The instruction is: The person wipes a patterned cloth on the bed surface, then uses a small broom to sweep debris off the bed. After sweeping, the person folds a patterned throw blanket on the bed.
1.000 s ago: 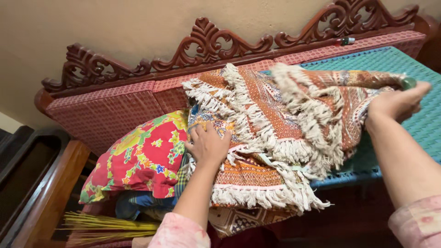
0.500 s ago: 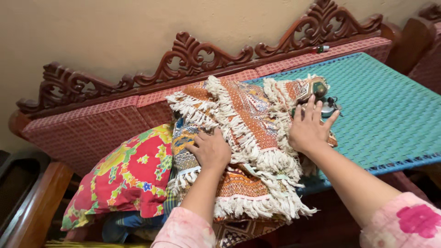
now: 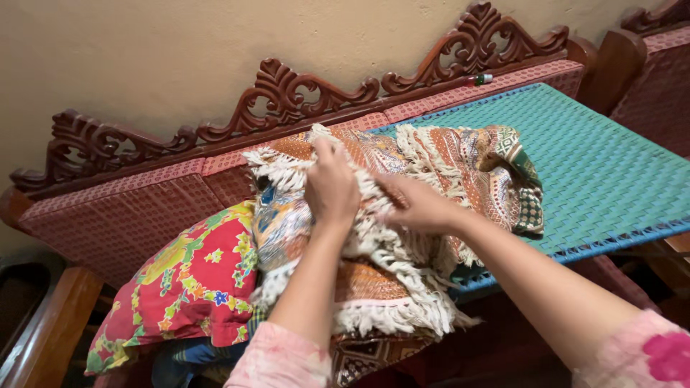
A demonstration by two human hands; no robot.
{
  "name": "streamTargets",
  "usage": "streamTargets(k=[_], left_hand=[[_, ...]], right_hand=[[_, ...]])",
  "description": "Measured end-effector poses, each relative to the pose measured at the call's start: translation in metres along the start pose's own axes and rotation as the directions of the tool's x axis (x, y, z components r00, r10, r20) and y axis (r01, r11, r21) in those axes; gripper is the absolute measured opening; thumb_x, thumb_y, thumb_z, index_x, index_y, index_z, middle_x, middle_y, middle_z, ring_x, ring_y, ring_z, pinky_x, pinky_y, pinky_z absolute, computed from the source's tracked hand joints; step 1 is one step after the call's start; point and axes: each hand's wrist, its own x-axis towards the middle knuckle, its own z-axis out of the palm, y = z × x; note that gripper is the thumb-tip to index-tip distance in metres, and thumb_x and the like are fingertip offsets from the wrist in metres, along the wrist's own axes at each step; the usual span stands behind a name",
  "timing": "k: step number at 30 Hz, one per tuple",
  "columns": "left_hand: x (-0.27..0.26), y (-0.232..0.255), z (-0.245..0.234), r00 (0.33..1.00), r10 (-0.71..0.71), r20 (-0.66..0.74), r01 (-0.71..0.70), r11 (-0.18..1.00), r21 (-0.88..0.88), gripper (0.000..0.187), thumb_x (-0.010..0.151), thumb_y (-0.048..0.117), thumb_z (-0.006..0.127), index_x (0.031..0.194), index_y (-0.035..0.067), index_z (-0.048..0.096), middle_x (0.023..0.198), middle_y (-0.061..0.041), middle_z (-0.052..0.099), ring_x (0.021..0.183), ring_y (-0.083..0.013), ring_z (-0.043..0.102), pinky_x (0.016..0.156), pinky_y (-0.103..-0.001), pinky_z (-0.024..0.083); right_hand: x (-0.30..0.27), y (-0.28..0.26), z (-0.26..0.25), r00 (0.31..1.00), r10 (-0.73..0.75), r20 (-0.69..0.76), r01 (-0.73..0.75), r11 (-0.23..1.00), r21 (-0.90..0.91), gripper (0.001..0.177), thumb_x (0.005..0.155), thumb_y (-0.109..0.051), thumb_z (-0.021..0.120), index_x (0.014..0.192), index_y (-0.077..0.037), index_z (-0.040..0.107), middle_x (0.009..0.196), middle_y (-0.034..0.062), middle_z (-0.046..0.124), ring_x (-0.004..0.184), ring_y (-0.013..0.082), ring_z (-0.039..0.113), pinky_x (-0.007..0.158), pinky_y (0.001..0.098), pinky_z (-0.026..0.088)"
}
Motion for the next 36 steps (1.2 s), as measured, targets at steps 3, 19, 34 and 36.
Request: streamTargets(k=[3,19,34,36], left_hand=[[0.019,0.019,-0.010,0.981,-0.138,0.136,0.126,0.988,0.089,0.033,0.105,0.042,0.045,0.116,0.011,0.051,0.086,-0.014,0.071,0.082,-0.0324,0.070,0.081,-0.061,0.049],[-0.017,-0.083,-0.045,0.797,-0.578,0.173,0.408,0.727,0.552,0.105,0.088,0.076,0.053,0.158,0.003,0.027,0.163,-0.027,0.027,0.152,-0.0470,0.021,0.115,-0.077,0.014],[-0.011,-0.139,-0.066,0.912,-0.366,-0.185,0.408,0.859,0.309,0.027,0.091,0.028,0.075,0.110,0.010,0.067,0.120,-0.015,0.065,0.113,-0.0341,0.062,0.095,-0.052,0.052],[0.000,-0.126,-0.061,0.942,-0.219,-0.256,0.284,0.924,0.255,0.022,0.095,0.028,0.072,0.104,0.009,0.067,0.115,-0.013,0.066,0.104,-0.0319,0.066,0.090,-0.051,0.053]], right_hand=[[-0.011,-0.003,0.021,0.995,0.055,0.088,-0.025,0.951,-0.308,0.086,0.086,-0.029,0.078,0.161,-0.034,0.036,0.159,0.0160,0.037,0.133,0.0370,0.047,0.102,0.0670,0.035],[0.033,0.109,-0.039,0.199,0.412,-0.889,0.210,0.868,0.449,0.042,0.077,0.014,0.049,0.103,-0.007,0.073,0.102,0.0083,0.075,0.097,0.0207,0.072,0.091,0.0317,0.056],[-0.002,0.030,-0.018,0.837,0.299,-0.459,-0.439,0.867,-0.236,0.081,0.083,-0.051,0.077,0.149,-0.017,0.044,0.165,0.0258,0.003,0.151,0.0438,-0.004,0.110,0.0766,0.006],[-0.003,0.017,0.002,0.859,0.075,-0.507,-0.221,0.947,-0.234,0.074,0.090,-0.054,0.072,0.148,-0.015,0.049,0.169,0.0230,0.011,0.157,0.0416,0.008,0.119,0.0685,0.015]])
